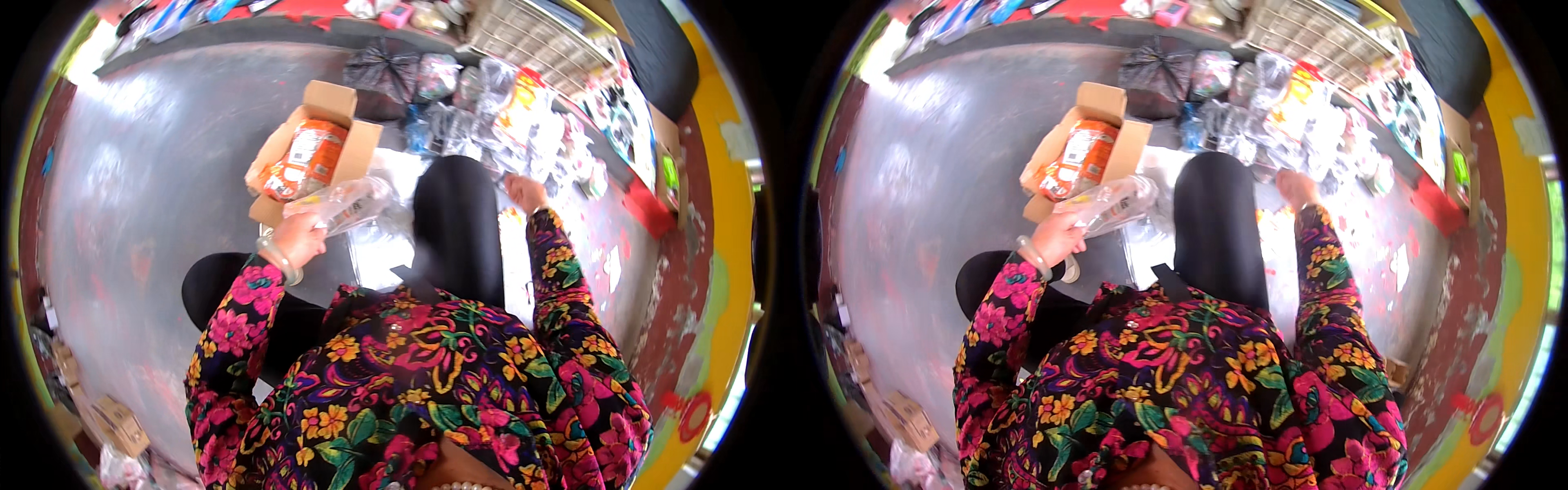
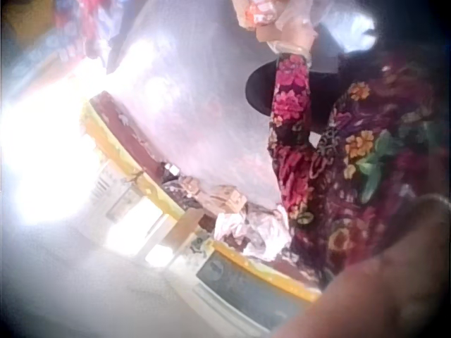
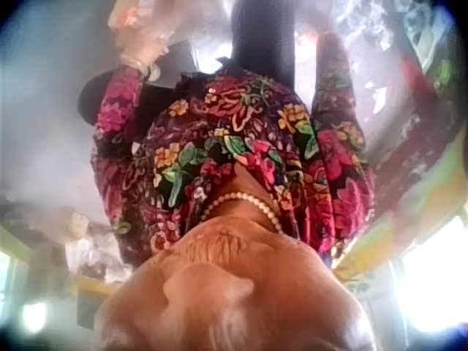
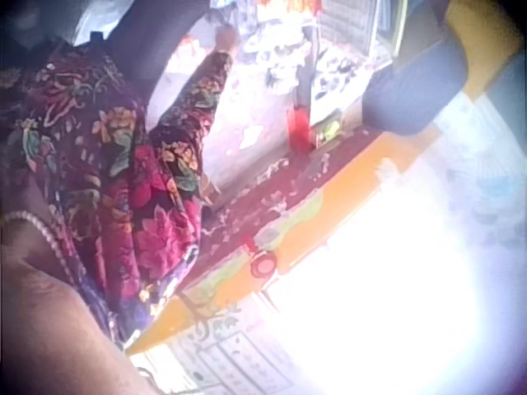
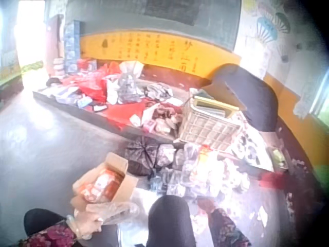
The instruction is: The person sits on the floor and packs multiple snack packets into a clear plastic bag. They take packets from a cardboard box, open the plastic bag, insert the snacks one by one, and place the filled bag on the floor.
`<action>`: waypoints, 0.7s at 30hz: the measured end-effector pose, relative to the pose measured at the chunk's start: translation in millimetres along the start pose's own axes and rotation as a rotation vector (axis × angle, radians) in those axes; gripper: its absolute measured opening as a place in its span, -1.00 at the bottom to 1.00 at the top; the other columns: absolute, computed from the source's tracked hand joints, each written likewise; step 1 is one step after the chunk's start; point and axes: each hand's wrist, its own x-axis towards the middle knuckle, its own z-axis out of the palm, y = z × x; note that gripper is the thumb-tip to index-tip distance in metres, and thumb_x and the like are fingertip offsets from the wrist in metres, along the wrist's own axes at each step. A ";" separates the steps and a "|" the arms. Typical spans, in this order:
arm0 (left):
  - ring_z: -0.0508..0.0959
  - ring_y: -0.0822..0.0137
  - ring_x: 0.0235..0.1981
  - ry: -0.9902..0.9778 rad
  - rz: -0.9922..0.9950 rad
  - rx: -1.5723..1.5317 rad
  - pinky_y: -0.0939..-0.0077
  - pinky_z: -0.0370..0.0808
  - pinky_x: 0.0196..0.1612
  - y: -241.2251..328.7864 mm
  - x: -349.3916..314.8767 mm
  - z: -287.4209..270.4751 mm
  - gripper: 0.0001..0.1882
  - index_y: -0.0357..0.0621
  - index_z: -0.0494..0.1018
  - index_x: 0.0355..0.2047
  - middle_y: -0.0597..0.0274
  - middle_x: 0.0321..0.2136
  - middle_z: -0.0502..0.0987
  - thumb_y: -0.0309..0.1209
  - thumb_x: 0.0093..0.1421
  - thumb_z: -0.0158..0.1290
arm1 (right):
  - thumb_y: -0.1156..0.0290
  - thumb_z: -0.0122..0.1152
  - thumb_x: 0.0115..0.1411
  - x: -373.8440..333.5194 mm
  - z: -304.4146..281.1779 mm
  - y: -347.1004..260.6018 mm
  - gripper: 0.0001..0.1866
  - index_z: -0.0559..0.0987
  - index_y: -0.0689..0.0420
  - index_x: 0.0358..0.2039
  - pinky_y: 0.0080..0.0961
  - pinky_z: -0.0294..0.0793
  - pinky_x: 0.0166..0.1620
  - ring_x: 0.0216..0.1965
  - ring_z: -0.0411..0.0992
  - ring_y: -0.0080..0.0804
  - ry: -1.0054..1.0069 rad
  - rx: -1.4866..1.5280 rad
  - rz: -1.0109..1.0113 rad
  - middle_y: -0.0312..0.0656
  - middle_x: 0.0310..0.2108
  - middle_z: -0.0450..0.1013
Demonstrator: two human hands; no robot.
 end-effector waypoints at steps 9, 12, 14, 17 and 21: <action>0.51 0.31 -0.63 -0.094 0.093 0.063 0.47 0.43 -0.51 28.8 -0.4 1.3 -0.80 -0.29 0.36 -0.60 0.13 -0.69 0.47 -0.41 0.07 -0.12 | 0.31 0.11 -0.02 79.2 270.2 -268.6 -0.71 0.54 0.18 -0.29 -0.69 0.38 -0.34 -0.43 0.39 -0.61 -0.493 -0.495 -0.268 -0.31 -0.41 0.46; 0.51 0.27 -0.62 -0.053 0.136 0.114 0.41 0.40 -0.48 35.9 5.2 4.9 -0.80 -0.27 0.37 -0.59 0.12 -0.70 0.46 -0.41 0.07 -0.12 | 0.25 0.06 -0.13 111.1 333.1 -238.1 -0.67 0.56 0.13 -0.36 -0.47 0.41 -0.26 -0.36 0.45 -0.23 -0.604 -1.019 -0.697 -0.07 -0.37 0.47; 0.51 0.25 -0.62 -0.041 0.113 0.104 0.39 0.40 -0.46 36.0 5.7 6.0 -0.80 -0.27 0.38 -0.59 0.11 -0.70 0.46 -0.41 0.07 -0.12 | 0.37 0.05 -0.14 123.2 380.0 -198.0 -0.75 0.58 0.05 -0.40 -0.41 0.39 -0.23 -0.33 0.44 -0.22 -0.698 -1.155 -0.608 -0.09 -0.41 0.48; 0.51 0.22 -0.61 -0.025 0.079 0.095 0.36 0.40 -0.44 51.3 2.3 2.0 -0.79 -0.28 0.38 -0.61 0.11 -0.70 0.46 -0.41 0.06 -0.13 | 0.41 0.08 -0.11 127.5 417.3 -148.5 -0.73 0.53 0.09 -0.32 -0.38 0.40 -0.20 -0.25 0.43 -0.20 -0.848 -1.440 -0.690 -0.10 -0.34 0.47; 0.48 0.05 -0.54 0.026 0.095 0.092 0.26 0.39 -0.39 48.8 2.7 0.9 -0.80 -0.29 0.39 -0.59 -0.02 -0.64 0.46 -0.41 0.03 -0.13 | 0.52 0.02 -0.08 113.7 446.5 -124.4 -0.65 0.47 0.14 -0.19 -0.35 0.35 -0.11 -0.18 0.37 -0.13 -0.873 -1.587 -0.572 -0.01 -0.27 0.41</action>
